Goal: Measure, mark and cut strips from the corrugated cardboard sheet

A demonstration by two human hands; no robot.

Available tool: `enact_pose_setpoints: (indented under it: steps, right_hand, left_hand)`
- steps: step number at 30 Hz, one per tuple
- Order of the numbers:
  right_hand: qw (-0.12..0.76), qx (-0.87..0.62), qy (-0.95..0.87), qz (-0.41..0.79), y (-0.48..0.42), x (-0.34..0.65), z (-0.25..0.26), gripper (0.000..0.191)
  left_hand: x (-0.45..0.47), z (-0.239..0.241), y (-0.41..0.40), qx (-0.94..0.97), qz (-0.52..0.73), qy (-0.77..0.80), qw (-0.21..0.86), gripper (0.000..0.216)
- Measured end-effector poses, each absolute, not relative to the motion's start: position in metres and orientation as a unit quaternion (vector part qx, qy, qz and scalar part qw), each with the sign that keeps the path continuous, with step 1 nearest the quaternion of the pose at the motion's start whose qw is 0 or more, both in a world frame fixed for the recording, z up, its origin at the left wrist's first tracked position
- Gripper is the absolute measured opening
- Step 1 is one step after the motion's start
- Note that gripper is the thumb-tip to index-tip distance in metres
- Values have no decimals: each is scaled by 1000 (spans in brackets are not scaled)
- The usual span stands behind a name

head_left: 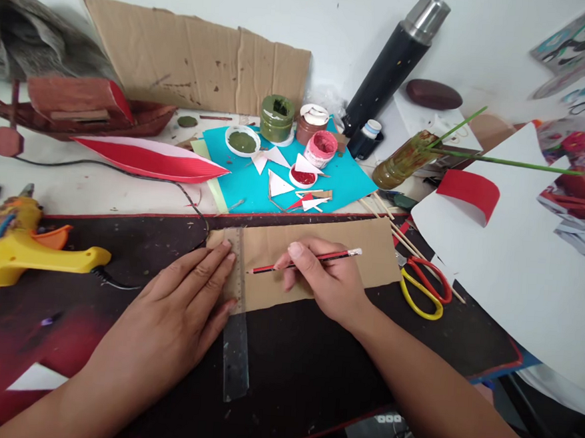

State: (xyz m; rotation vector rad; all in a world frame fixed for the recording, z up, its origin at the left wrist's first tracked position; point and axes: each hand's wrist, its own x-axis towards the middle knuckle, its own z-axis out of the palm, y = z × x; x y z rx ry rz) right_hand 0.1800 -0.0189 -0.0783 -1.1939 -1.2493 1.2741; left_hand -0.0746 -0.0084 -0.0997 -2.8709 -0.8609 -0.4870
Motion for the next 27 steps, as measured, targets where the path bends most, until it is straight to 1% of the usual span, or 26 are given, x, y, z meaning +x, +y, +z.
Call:
enact_pose_setpoints:
  steps: [3,6,11,15,19,27]
  right_hand:
    - [508,-494,-482,515,-16,184,-79,45]
    - [521,-514,-465,498,-14,189,-78,49]
    - [498,-537,-446,515,-15,192,-78,58]
    - [485,-552,-439,516,-17,191,-79,62]
    - [485,-557,-438,512,-17,190,-80,63]
    - [482,-569,-455,487,-18,189,-79,58]
  left_hand:
    - [-75,-100,-8,-945,-166,-277,57,59]
    - [-75,-100,-7,-944,-170,-278,59,54]
    - [-76,-94,-12,-935,-189,-293,62,42]
    - [-71,-87,-26,-943,-227,-242,40,27]
    - [-65,-85,-37,-955,-224,-192,8,30]
    - [-68,-91,-40,-956,-223,-186,-30,32]
